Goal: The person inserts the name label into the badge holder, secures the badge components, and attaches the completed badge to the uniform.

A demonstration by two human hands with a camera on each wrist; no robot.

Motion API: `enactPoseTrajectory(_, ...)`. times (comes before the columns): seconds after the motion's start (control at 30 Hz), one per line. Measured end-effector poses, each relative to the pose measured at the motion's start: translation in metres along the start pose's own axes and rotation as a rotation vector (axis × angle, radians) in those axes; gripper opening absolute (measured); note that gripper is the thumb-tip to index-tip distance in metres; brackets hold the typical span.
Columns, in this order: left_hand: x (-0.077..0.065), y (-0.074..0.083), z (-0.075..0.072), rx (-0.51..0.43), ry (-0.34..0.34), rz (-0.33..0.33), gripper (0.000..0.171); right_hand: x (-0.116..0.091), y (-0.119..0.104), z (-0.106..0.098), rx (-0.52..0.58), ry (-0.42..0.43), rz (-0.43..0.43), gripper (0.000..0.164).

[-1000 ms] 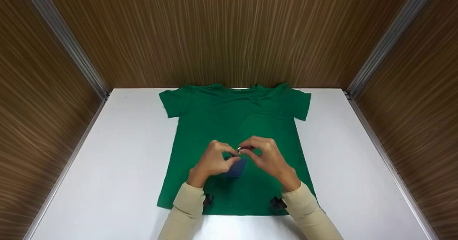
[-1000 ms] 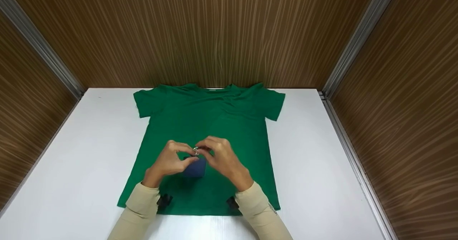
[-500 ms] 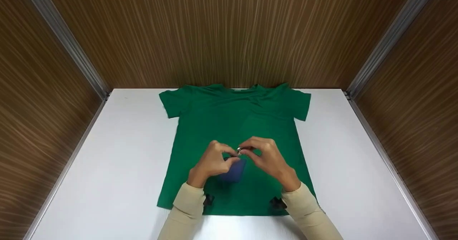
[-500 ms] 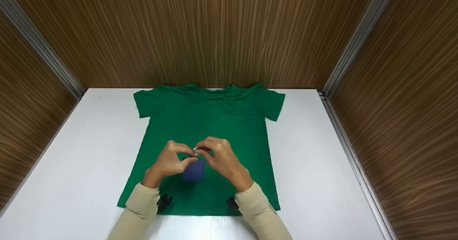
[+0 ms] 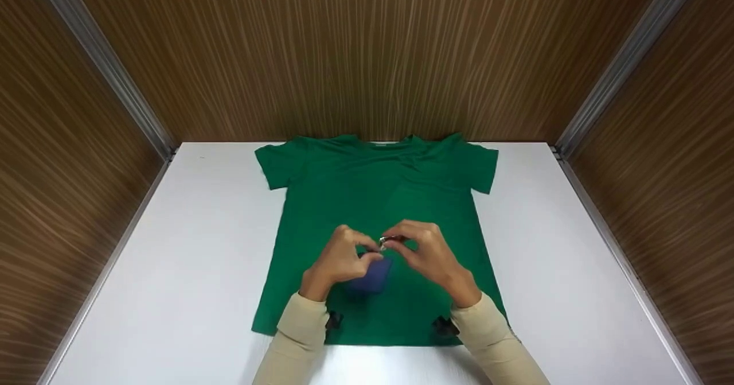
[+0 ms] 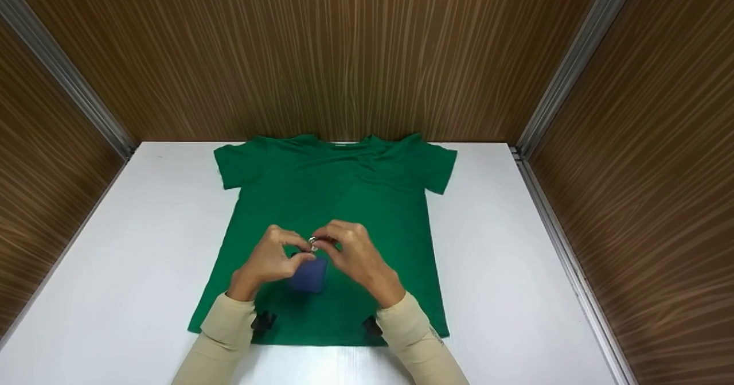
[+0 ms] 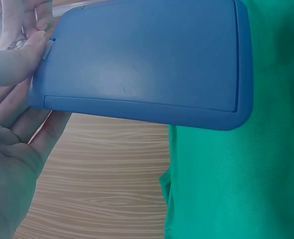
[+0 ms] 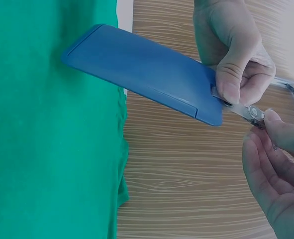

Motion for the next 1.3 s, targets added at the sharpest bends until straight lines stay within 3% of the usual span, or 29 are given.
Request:
enactPoseTrajectory(0.57, -0.001, -0.001, -0.001, 0.000, -0.004, -0.032, 0.011, 0.000, 0.000, 0.002, 0.019, 0.007, 0.003, 0.008)
enactPoseTrajectory(1.1, 0.002, -0.003, 0.001, -0.070, -0.025, -0.037, 0.009, 0.000, 0.001, -0.006, -0.020, 0.057, 0.028, 0.003)
enactPoseTrajectory(1.3, 0.004, 0.001, -0.002, -0.118, 0.035, 0.008, 0.016, -0.001, 0.003, -0.009, -0.036, 0.107, 0.016, 0.008)
Point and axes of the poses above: each hand's wrist, its own x-axis towards the middle knuckle, its own z-axis out of the palm, y = z × x, the point moved 6 cm from there along x, towards the middle knuckle, and after that the axes turned 11 degrees about -z, right-handed, at the moved point
